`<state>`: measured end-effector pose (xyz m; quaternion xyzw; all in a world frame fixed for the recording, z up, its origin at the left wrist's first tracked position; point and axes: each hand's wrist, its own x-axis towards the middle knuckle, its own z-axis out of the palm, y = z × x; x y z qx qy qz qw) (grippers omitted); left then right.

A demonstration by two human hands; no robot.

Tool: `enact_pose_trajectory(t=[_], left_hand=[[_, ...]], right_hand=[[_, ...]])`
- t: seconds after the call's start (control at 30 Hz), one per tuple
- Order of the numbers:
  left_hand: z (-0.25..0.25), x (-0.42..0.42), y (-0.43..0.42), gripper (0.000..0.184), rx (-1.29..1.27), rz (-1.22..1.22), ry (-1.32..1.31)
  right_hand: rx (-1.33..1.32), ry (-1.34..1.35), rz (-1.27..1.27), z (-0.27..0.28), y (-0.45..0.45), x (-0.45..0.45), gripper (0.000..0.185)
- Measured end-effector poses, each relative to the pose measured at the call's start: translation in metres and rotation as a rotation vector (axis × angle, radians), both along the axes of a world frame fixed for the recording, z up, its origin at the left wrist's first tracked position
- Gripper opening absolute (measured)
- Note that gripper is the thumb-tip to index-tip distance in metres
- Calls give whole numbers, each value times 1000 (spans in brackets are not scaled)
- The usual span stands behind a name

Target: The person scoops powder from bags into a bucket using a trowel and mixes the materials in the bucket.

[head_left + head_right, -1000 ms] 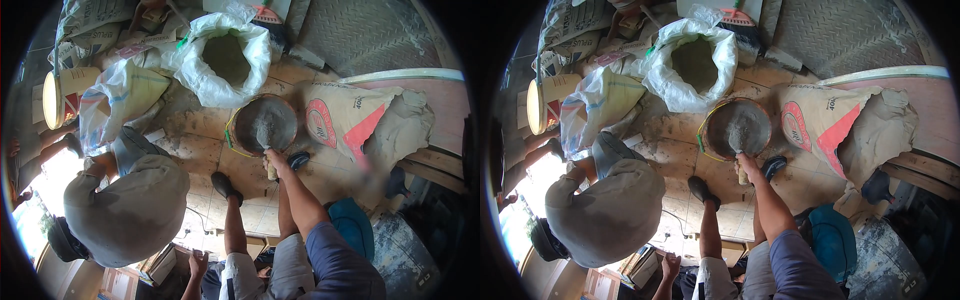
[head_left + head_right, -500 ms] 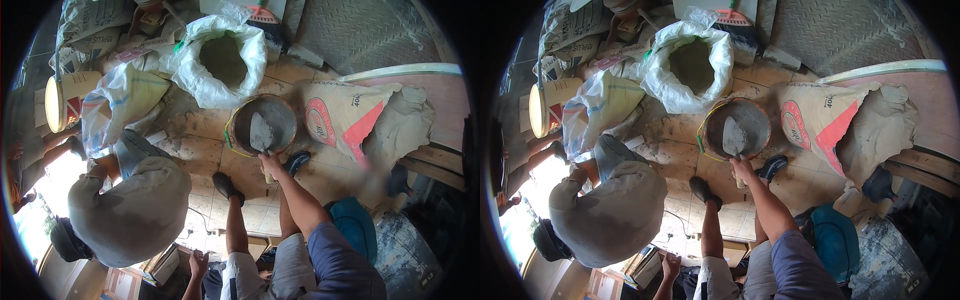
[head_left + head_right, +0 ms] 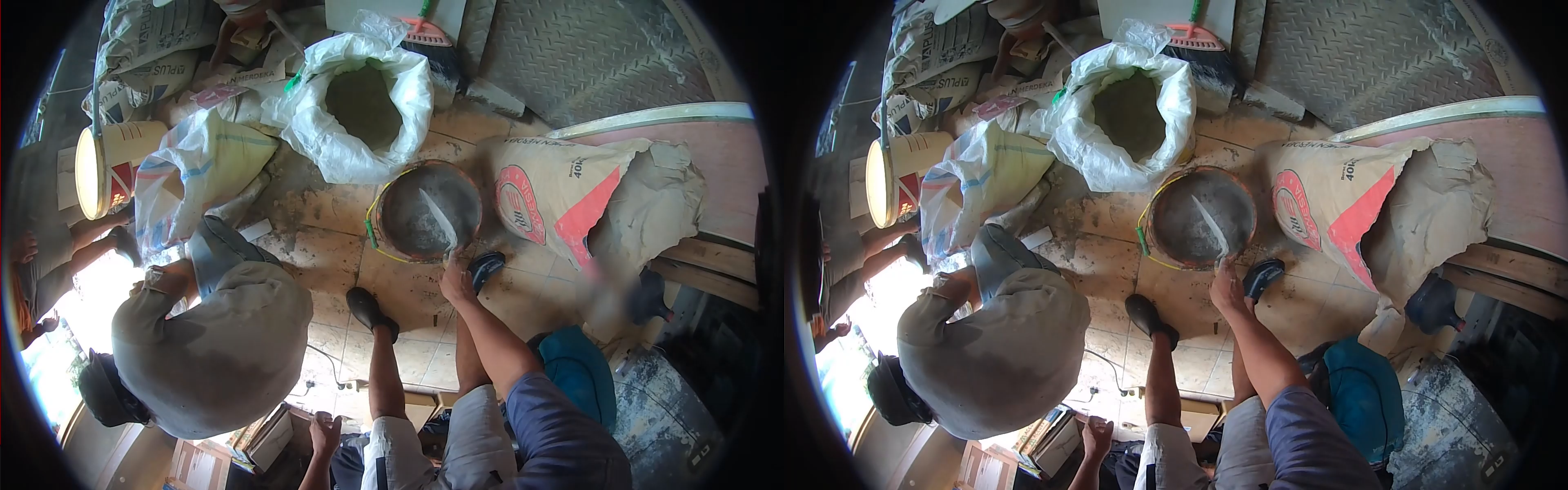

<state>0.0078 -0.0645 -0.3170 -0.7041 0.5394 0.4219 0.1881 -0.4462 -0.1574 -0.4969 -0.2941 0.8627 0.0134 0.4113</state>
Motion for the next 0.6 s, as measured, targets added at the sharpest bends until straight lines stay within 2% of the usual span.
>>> enact_pose_trajectory(t=[0.13,0.2,0.23,0.3,0.33,0.4,0.53,0.6], left_hand=[[0,-1,-1,32,-15,10,45],[0,-1,-2,31,-19,-14,40],[-1,0,0,31,-30,-10,55],[-6,3,3,31,-39,-8,69],[-8,5,4,31,-41,-14,59],[-9,2,8,31,-39,-21,50],[0,-5,2,32,12,56,-2],[1,-8,2,32,30,75,-2]], right_hand=[[-155,60,-53,15,-13,2,48],[-362,130,-143,15,-21,3,49],[-360,129,-145,6,-21,4,49],[-547,321,-170,-16,-23,8,48],[-543,320,-172,-20,-28,6,48],[-170,193,-215,-27,-39,0,45],[-212,244,-232,-27,-42,4,41],[-406,434,-205,-28,-38,7,40]])
